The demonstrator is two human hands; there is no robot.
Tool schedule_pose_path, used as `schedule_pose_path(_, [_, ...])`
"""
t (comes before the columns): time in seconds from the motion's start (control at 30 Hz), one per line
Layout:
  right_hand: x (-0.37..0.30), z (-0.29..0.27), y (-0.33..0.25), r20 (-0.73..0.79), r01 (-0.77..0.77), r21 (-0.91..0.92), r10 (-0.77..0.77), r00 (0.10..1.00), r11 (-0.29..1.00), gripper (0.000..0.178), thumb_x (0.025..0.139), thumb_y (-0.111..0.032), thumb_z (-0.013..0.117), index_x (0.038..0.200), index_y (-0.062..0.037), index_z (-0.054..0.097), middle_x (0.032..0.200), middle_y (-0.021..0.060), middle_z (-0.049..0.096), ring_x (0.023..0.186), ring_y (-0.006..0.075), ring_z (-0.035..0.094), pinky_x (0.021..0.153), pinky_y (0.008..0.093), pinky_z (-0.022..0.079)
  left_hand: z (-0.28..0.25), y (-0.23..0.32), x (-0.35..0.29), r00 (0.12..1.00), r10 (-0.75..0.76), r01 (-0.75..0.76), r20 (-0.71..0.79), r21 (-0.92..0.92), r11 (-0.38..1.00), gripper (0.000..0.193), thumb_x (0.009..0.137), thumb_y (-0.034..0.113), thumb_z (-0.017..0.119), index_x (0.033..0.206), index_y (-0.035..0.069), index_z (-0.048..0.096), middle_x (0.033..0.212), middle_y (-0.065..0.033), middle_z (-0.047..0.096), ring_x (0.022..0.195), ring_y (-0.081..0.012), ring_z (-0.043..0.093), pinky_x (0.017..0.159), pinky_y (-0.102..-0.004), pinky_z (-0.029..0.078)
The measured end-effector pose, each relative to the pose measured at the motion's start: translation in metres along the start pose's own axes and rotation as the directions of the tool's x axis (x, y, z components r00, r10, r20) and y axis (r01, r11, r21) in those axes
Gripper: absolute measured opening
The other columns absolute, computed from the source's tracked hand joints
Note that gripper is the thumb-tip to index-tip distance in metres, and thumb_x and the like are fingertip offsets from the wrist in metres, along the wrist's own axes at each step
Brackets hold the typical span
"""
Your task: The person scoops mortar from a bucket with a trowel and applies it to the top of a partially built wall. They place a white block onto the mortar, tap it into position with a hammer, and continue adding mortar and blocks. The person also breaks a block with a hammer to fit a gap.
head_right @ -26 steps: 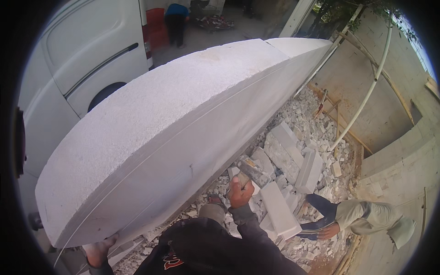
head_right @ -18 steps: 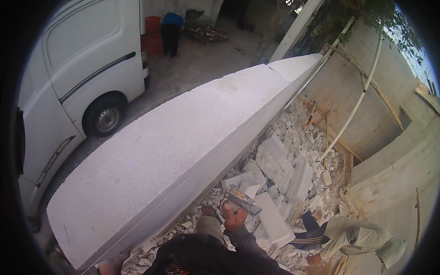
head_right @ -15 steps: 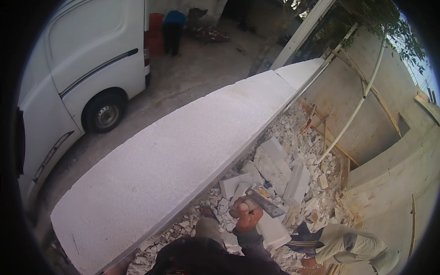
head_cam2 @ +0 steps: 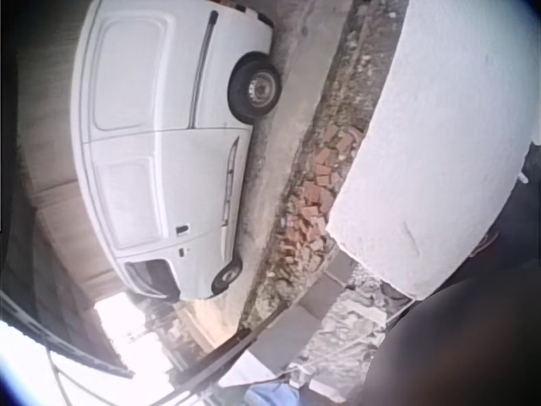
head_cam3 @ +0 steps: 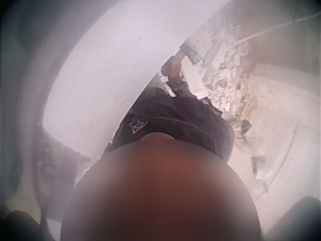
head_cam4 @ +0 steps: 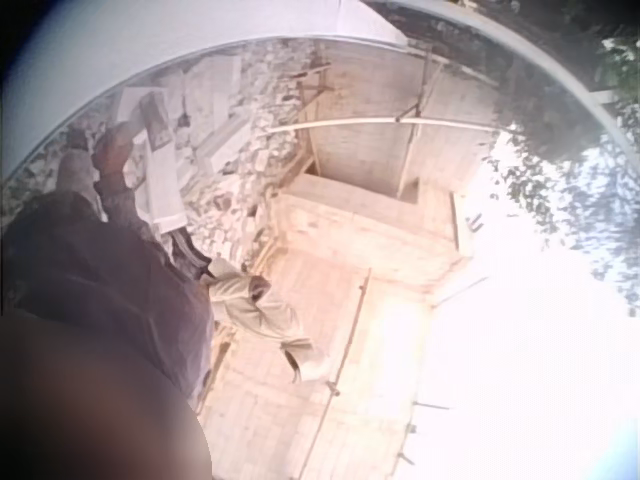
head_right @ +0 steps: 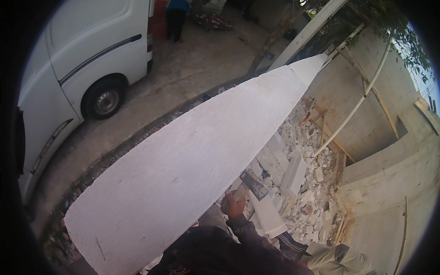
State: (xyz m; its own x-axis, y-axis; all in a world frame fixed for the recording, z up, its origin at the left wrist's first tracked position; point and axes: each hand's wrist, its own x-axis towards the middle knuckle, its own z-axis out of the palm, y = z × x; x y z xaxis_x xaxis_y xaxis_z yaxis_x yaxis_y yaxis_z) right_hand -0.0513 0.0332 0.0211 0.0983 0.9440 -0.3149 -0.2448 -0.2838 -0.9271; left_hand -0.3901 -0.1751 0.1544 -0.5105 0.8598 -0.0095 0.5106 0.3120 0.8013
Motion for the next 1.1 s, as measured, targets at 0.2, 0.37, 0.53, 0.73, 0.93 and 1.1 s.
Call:
schedule_pose_path(0.2, [0.01, 0.001, 0.029, 0.036, 0.249, -0.129, -0.247, 0.968, 0.96, 0.01, 0.092, -0.011, 0.066, 0.094, -0.0019, 0.063, 0.078, 0.0051, 0.066, 0.063, 0.0146, 0.062, 0.053, 0.0306, 0.048, -0.002, -0.003, -0.003, 1.0, 0.004, -0.004, -0.004, -0.013, 1.0, 0.042, 0.079, 0.03, 0.08, 0.117, 0.02, 0.067, 0.112, -0.0047, 0.068, 0.101, -0.0237, 0.066, 0.086, -0.0357, 0.053])
schedule_pose_path(0.37, [0.009, -0.005, 0.037, 0.097, 0.321, -0.255, -0.306, 0.947, 0.912, 0.014, 0.092, -0.013, 0.066, 0.097, -0.001, 0.064, 0.083, 0.0061, 0.068, 0.067, 0.0148, 0.064, 0.056, 0.0297, 0.05, -0.003, -0.005, -0.005, 1.0, 0.008, -0.008, -0.002, -0.013, 1.0, 0.039, 0.081, 0.031, 0.079, 0.117, 0.023, 0.067, 0.112, -0.0039, 0.068, 0.101, -0.0231, 0.066, 0.085, -0.0351, 0.053])
schedule_pose_path(0.53, [-0.004, 0.005, 0.028, 0.229, 0.325, -0.3, -0.263, 0.937, 0.897, 0.022, 0.092, -0.014, 0.066, 0.108, 0.0017, 0.066, 0.088, 0.0061, 0.07, 0.071, 0.0135, 0.065, 0.059, 0.0286, 0.051, -0.002, -0.007, -0.008, 1.0, 0.015, -0.015, -0.001, -0.01, 1.0, 0.036, 0.083, 0.031, 0.077, 0.117, 0.025, 0.068, 0.112, -0.0031, 0.068, 0.101, -0.0225, 0.066, 0.084, -0.0346, 0.053])
schedule_pose_path(0.73, [-0.02, 0.019, 0.023, 0.236, 0.327, -0.265, -0.268, 0.934, 0.907, 0.026, 0.093, -0.016, 0.067, 0.112, 0.0015, 0.066, 0.095, 0.0057, 0.07, 0.081, 0.0135, 0.064, 0.067, 0.0293, 0.05, -0.003, -0.009, -0.011, 1.0, 0.027, -0.027, 0.002, -0.017, 0.999, 0.033, 0.085, 0.032, 0.075, 0.117, 0.028, 0.068, 0.113, -0.0022, 0.068, 0.1, -0.0219, 0.066, 0.083, -0.0339, 0.054])
schedule_pose_path(0.93, [-0.031, 0.039, 0.015, 0.481, 0.706, -0.556, -0.523, 0.703, 0.438, 0.028, 0.094, -0.027, 0.071, 0.101, -0.0001, 0.067, 0.086, 0.0102, 0.068, 0.074, 0.0191, 0.063, 0.065, 0.0353, 0.05, -0.006, -0.002, -0.023, 0.994, 0.114, -0.113, -0.006, 0.063, 0.992, 0.03, 0.087, 0.033, 0.073, 0.117, 0.031, 0.069, 0.113, -0.0013, 0.068, 0.1, -0.0212, 0.067, 0.082, -0.0333, 0.054])
schedule_pose_path(1.1, [-0.044, 0.054, 0.015, 0.599, 0.624, -0.46, -0.298, 0.743, 0.632, 0.028, 0.097, -0.03, 0.065, 0.1, -0.0027, 0.069, 0.095, 0.0103, 0.069, 0.091, 0.0259, 0.065, 0.081, 0.0397, 0.053, -0.007, 0.013, -0.024, 0.831, 0.507, -0.473, 0.227, 0.768, 0.432, 0.027, 0.089, 0.034, 0.071, 0.116, 0.034, 0.069, 0.113, -0.0005, 0.068, 0.099, -0.0206, 0.067, 0.081, -0.0327, 0.054])
